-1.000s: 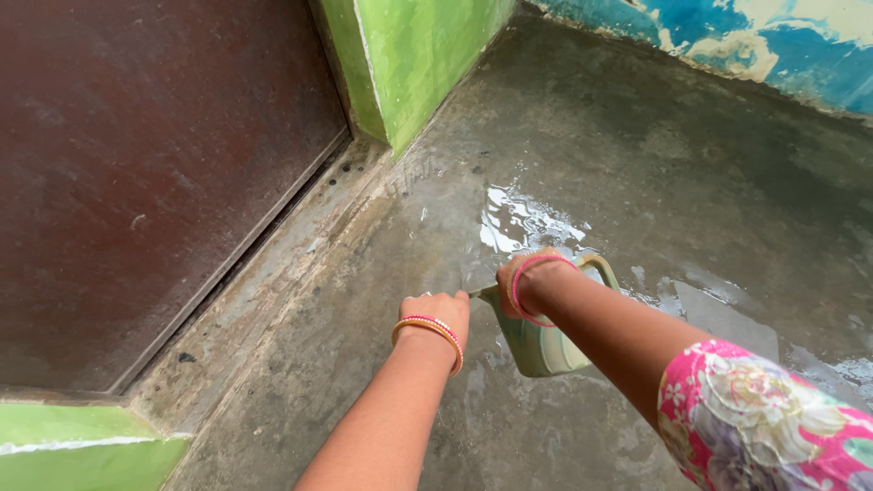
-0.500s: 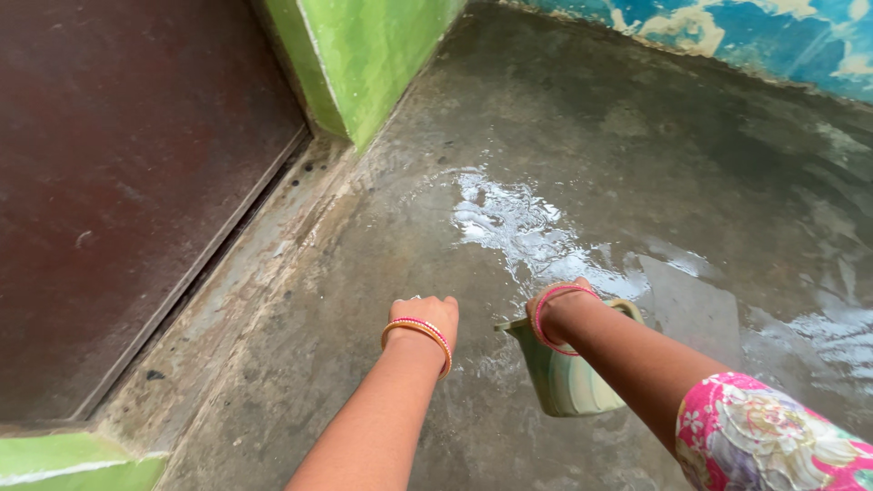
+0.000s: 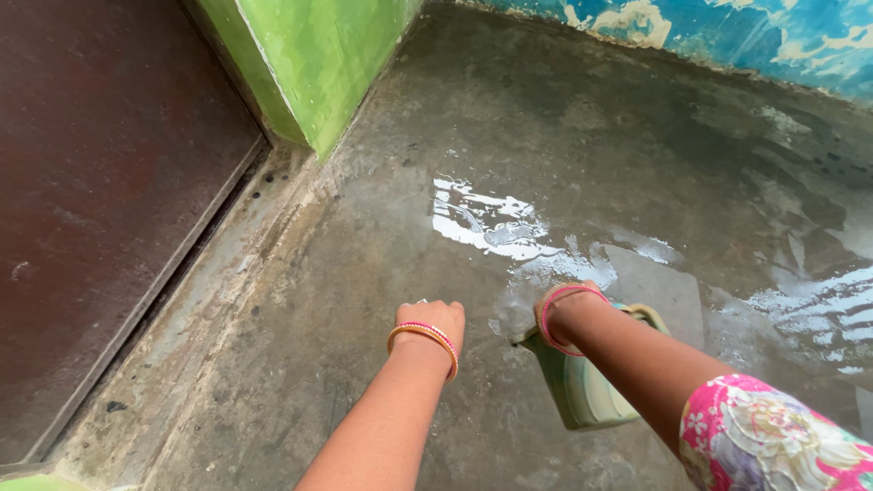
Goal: The person prepares water by dipping a mug into a bucket and splashing it onto the floor, then uses a floor squeegee to push and clear the water across the concrete surface.
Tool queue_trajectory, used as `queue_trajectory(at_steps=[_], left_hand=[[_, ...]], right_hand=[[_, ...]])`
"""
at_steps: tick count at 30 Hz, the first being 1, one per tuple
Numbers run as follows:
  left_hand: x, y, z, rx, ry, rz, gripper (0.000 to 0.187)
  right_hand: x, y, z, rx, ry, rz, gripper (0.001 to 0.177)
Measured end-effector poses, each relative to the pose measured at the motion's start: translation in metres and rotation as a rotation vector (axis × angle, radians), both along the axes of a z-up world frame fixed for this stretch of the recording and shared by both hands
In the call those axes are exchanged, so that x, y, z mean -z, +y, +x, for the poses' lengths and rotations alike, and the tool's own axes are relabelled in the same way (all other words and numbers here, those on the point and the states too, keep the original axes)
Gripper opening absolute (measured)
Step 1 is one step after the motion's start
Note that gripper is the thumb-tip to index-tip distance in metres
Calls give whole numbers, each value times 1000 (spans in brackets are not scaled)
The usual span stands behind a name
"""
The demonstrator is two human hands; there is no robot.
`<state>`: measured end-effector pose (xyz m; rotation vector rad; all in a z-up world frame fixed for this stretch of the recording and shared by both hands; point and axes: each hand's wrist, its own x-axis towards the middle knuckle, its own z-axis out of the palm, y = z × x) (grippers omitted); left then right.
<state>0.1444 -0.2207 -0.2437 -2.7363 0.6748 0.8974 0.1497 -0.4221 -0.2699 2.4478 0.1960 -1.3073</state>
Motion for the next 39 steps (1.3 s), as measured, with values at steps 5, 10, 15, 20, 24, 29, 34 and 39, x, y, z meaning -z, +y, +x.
queue_trajectory(at_steps=[5, 10, 15, 20, 24, 29, 34, 39], left_hand=[[4, -2, -1, -54, -76, -69, 41], [-16, 9, -2, -54, 14, -11, 76], [1, 26, -1, -61, -166, -33, 85], [15, 44, 0, -78, -364, -52, 73], [8, 50, -6, -103, -260, -5, 74], [8, 59, -10, -125, -258, -4, 74], [7, 74, -12, -156, -295, -7, 75], [2, 89, -17, -192, -343, -19, 71]], right_hand=[[2, 19, 3, -37, -115, 121, 36], [-13, 46, 10, -165, -213, 193, 29], [-28, 71, 24, -270, -431, 281, 31], [-33, 88, 30, -352, -438, 283, 29], [-36, 100, 23, -423, -427, 303, 28], [-46, 112, 17, -456, -412, 274, 26], [-55, 127, 22, -541, -443, 272, 26], [-56, 143, 25, -598, -447, 266, 29]])
